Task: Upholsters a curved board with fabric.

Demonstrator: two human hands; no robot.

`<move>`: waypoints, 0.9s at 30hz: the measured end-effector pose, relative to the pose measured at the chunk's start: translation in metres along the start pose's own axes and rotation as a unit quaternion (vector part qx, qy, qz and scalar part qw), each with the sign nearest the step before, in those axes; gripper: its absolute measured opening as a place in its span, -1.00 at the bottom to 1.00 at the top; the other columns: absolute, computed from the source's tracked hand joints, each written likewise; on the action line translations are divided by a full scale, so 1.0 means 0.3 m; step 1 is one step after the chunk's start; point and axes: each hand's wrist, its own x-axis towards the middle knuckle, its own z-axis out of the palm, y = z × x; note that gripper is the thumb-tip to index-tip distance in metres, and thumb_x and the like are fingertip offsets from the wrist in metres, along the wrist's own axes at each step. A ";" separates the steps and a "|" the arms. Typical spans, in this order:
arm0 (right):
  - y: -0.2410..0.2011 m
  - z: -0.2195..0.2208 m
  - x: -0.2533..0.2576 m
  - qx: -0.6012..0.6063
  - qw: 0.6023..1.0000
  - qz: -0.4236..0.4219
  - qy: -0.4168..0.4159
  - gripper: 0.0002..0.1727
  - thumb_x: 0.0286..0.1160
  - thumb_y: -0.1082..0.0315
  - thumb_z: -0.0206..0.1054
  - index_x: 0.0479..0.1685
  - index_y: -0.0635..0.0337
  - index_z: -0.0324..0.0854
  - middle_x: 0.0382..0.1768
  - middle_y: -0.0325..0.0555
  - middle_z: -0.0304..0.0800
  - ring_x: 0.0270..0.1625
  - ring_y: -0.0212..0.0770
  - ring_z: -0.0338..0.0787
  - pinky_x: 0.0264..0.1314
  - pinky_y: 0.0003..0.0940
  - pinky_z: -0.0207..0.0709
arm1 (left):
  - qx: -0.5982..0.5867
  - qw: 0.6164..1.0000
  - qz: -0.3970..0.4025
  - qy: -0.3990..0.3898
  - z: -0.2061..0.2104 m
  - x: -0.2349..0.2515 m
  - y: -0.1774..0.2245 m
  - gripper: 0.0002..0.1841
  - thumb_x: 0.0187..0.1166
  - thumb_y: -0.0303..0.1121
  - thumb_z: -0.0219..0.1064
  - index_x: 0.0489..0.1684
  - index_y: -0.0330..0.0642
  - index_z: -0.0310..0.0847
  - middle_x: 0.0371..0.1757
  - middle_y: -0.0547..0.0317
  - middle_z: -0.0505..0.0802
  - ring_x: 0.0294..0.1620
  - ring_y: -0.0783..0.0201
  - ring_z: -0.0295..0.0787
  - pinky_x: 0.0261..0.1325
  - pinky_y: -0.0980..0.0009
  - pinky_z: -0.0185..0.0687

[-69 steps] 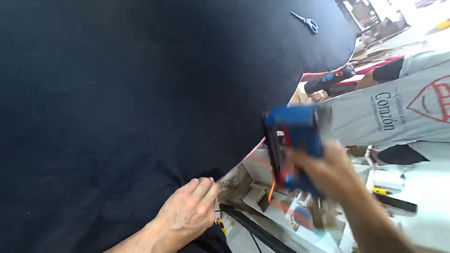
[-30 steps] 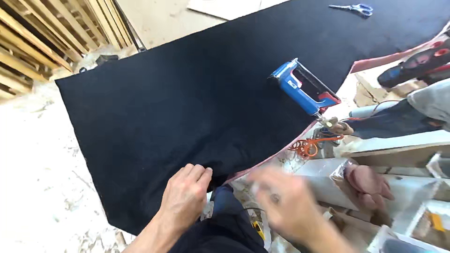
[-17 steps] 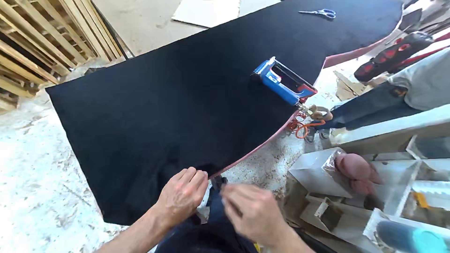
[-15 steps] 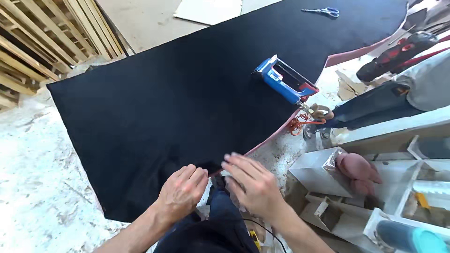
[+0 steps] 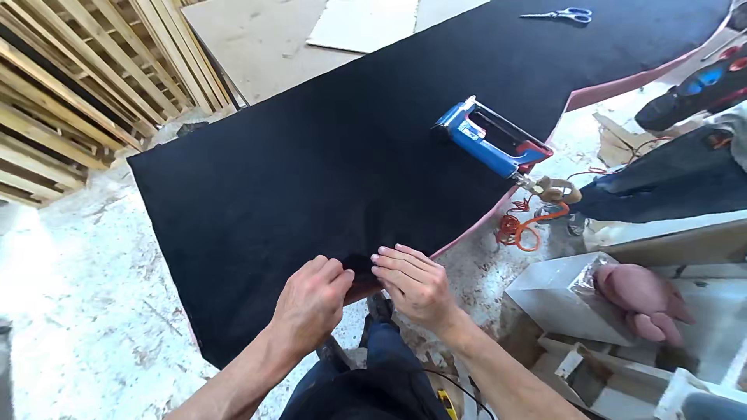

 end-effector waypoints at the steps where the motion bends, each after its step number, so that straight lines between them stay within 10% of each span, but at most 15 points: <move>1: -0.007 0.018 -0.007 -0.005 0.999 0.002 0.036 -0.88 0.51 0.40 0.41 -0.22 0.11 0.89 0.04 -0.17 0.96 0.33 -0.17 0.85 0.54 -0.13 0.66 | 0.025 0.998 0.043 0.028 0.005 -0.006 -0.005 -0.82 0.50 -0.49 0.36 -0.10 -0.16 0.89 -0.33 0.12 0.84 -0.26 0.15 0.82 -0.18 0.33 0.77; 5: -0.020 0.105 -0.076 0.007 0.996 0.035 0.080 -0.89 0.50 0.40 0.43 -0.26 0.13 0.89 -0.02 -0.17 0.98 0.30 -0.16 0.87 0.53 -0.19 0.68 | 0.073 0.990 0.122 0.011 0.121 -0.068 -0.091 -0.76 0.47 -0.54 0.32 -0.02 -0.14 0.85 -0.29 0.18 0.87 -0.28 0.21 0.84 -0.18 0.36 0.75; 10: -0.027 0.136 -0.097 0.011 0.992 0.076 0.101 -0.90 0.43 0.45 0.44 -0.31 0.12 0.89 -0.07 -0.20 0.98 0.27 -0.21 0.88 0.53 -0.24 0.67 | 0.067 0.998 -0.017 0.005 0.104 0.000 0.030 -0.79 0.58 -0.22 0.37 -0.02 0.03 0.90 -0.14 0.24 0.92 -0.09 0.24 0.87 -0.06 0.35 0.76; 16: -0.025 0.148 -0.108 0.014 0.990 0.085 0.112 -0.90 0.47 0.41 0.45 -0.32 0.12 0.88 -0.11 -0.21 0.98 0.24 -0.21 0.90 0.50 -0.23 0.70 | -0.034 0.991 0.130 0.003 0.158 -0.002 -0.081 -0.71 0.45 -0.55 0.36 0.06 -0.14 0.86 -0.12 0.14 0.92 -0.10 0.19 0.91 0.02 0.35 0.82; 24: 0.057 -0.139 0.040 -0.034 0.990 0.072 -0.116 -0.78 0.52 0.31 0.29 -0.24 0.14 0.87 -0.07 -0.17 0.97 0.15 -0.23 0.92 0.30 -0.20 0.78 | -0.045 0.982 0.175 -0.045 0.205 0.024 -0.138 -0.69 0.47 -0.56 0.29 0.11 -0.13 0.80 -0.17 0.16 0.88 -0.20 0.20 0.87 -0.13 0.34 0.80; 27: 0.362 -0.335 0.277 -0.201 0.937 0.230 -0.167 -0.42 0.57 -0.01 0.33 0.49 0.13 0.63 0.46 0.18 0.67 0.54 0.22 0.62 0.49 0.28 0.50 | -0.051 0.983 0.164 -0.064 0.223 0.037 -0.149 -0.67 0.51 -0.56 0.23 0.16 -0.15 0.77 -0.09 0.10 0.88 -0.17 0.12 0.87 -0.13 0.26 0.80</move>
